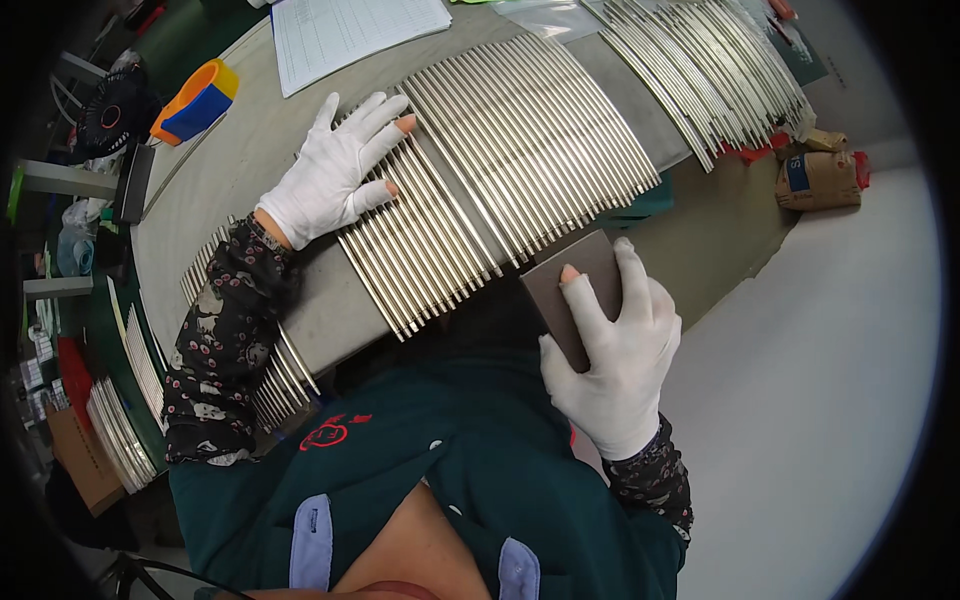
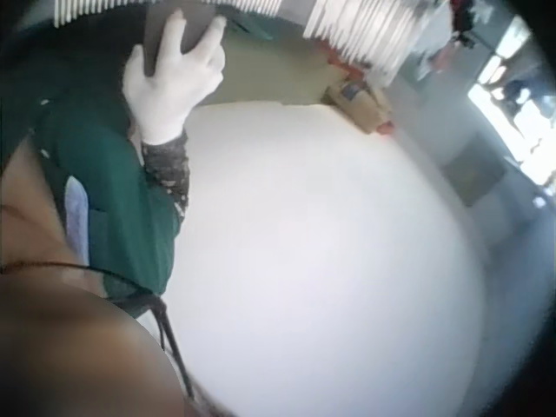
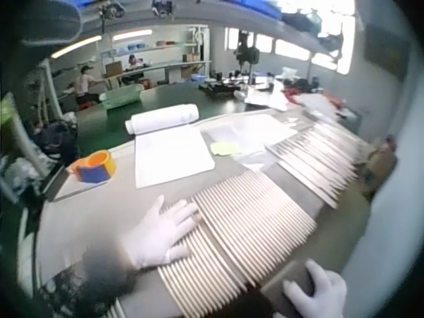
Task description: The person uses a sanding block to smooth multiple wooden rods aligned on a workbench.
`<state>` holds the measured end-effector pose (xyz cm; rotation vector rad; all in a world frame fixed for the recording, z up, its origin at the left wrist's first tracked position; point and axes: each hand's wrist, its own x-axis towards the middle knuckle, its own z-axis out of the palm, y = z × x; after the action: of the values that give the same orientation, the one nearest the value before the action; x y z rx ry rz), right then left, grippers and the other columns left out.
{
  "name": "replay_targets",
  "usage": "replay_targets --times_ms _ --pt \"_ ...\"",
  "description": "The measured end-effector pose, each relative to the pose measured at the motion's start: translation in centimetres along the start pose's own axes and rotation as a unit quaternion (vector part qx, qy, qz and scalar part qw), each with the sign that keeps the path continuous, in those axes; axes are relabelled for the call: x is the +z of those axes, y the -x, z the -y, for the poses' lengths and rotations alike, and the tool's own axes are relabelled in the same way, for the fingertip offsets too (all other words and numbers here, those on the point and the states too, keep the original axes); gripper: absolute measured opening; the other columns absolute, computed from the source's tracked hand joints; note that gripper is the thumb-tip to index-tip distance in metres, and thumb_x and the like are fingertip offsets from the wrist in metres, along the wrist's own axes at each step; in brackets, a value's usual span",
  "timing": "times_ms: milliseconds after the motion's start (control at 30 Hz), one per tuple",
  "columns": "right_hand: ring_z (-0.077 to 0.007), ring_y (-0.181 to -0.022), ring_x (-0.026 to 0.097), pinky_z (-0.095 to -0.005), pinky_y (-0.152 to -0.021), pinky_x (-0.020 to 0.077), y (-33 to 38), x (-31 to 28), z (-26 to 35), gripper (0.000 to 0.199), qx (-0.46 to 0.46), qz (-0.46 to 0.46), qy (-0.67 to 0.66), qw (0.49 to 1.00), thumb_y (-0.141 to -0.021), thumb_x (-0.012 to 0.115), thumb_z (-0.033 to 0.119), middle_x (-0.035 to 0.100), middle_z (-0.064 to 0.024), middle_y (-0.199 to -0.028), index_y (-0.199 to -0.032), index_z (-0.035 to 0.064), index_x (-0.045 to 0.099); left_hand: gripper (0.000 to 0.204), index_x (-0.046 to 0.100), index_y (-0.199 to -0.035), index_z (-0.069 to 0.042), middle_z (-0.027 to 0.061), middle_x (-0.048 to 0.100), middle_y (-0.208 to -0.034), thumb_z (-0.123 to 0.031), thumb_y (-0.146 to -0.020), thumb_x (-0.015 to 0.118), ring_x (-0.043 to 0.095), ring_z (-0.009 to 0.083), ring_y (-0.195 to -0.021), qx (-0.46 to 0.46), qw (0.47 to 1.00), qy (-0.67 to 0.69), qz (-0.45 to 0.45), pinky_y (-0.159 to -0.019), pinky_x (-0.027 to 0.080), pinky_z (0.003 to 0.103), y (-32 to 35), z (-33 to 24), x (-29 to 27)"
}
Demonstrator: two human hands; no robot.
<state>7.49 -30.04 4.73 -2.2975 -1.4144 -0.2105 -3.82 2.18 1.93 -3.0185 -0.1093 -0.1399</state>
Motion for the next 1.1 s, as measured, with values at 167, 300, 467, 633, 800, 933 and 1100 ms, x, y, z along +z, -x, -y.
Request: replay_targets --times_ms 167,300,467,633,800,933,1100 --pt "-0.0351 -0.11 0.05 -0.0431 -0.09 0.0388 0.3 0.4 0.1 0.065 -0.001 0.011 0.003 1.0 -0.057 0.077 0.014 0.046 -0.0237 -0.137 -0.12 0.0152 0.063 0.075 0.036 -0.148 -0.012 0.0158 0.032 -0.154 -0.066 -0.095 0.026 0.031 0.0369 -0.141 0.041 0.999 -0.004 -0.009 -0.114 0.017 0.061 -0.6 -0.1 1.0" --pt "-0.0351 -0.11 0.05 -0.0428 -0.09 0.0385 0.3 1.1 0.2 0.064 0.01 0.023 0.003 1.0 -0.057 0.077 0.015 0.046 -0.0237 -0.137 -0.12 0.0159 0.063 0.071 0.037 -0.148 -0.015 0.016 0.033 -0.153 -0.063 -0.095 0.033 0.032 0.0368 -0.141 0.032 0.999 0.009 0.015 -0.114 0.02 0.06 0.2 0.0 0.7" --pt "-0.0347 -0.11 0.05 -0.043 -0.088 0.0383 -0.3 1.9 0.6 0.064 -0.008 0.029 0.001 1.0 -0.059 0.077 0.017 0.046 -0.0235 -0.137 -0.121 0.0174 0.062 0.071 0.036 -0.148 -0.015 0.0159 0.034 -0.153 -0.063 -0.095 0.033 0.032 0.0368 -0.141 0.032 0.999 0.022 -0.001 -0.113 0.021 0.06 0.6 0.1 0.6" --pt "-0.0341 -0.109 0.051 -0.0436 -0.086 0.0383 -1.5 2.9 1.1 0.063 -0.029 0.043 0.018 0.999 -0.062 0.077 0.02 0.046 -0.0236 -0.137 -0.123 0.0178 0.061 0.071 0.036 -0.149 -0.015 0.0157 0.034 -0.153 -0.062 -0.095 0.035 0.032 0.0368 -0.141 0.023 0.999 0.026 0.006 -0.114 0.021 0.059 0.6 -0.2 0.4" --pt "-0.034 -0.106 0.054 -0.0428 -0.075 0.0445 -3.9 4.1 2.3 0.058 -0.057 0.038 0.068 0.995 -0.065 0.076 0.022 0.048 -0.0236 -0.131 -0.12 0.0161 0.061 0.07 0.038 -0.148 -0.015 0.0156 0.035 -0.153 -0.061 -0.094 0.037 0.032 0.0366 -0.141 0.021 0.999 0.038 0.011 -0.114 0.021 0.059 0.4 -0.3 0.4" --pt "-0.0364 -0.1 0.056 -0.0432 -0.071 0.0469 -7.9 6.4 3.6 0.052 -0.067 0.015 0.047 0.997 -0.067 0.074 0.023 0.051 -0.0253 -0.126 -0.117 0.0135 0.064 0.071 0.04 -0.146 -0.014 0.0157 0.036 -0.152 -0.061 -0.093 0.04 0.032 0.0362 -0.141 0.015 0.999 0.041 -0.002 -0.114 0.021 0.059 0.7 -0.2 0.4" --pt "-0.038 -0.102 0.056 -0.0432 -0.07 0.0478 -4.2 4.1 1.8 0.055 -0.096 0.056 0.061 0.992 -0.067 0.075 0.024 0.048 -0.0286 -0.13 -0.12 0.0135 0.062 0.07 0.042 -0.145 -0.013 0.0157 0.036 -0.152 -0.06 -0.093 0.042 0.032 0.0361 -0.141 0.005 0.999 0.05 0.013 -0.114 0.02 0.059 0.6 -0.6 0.0"
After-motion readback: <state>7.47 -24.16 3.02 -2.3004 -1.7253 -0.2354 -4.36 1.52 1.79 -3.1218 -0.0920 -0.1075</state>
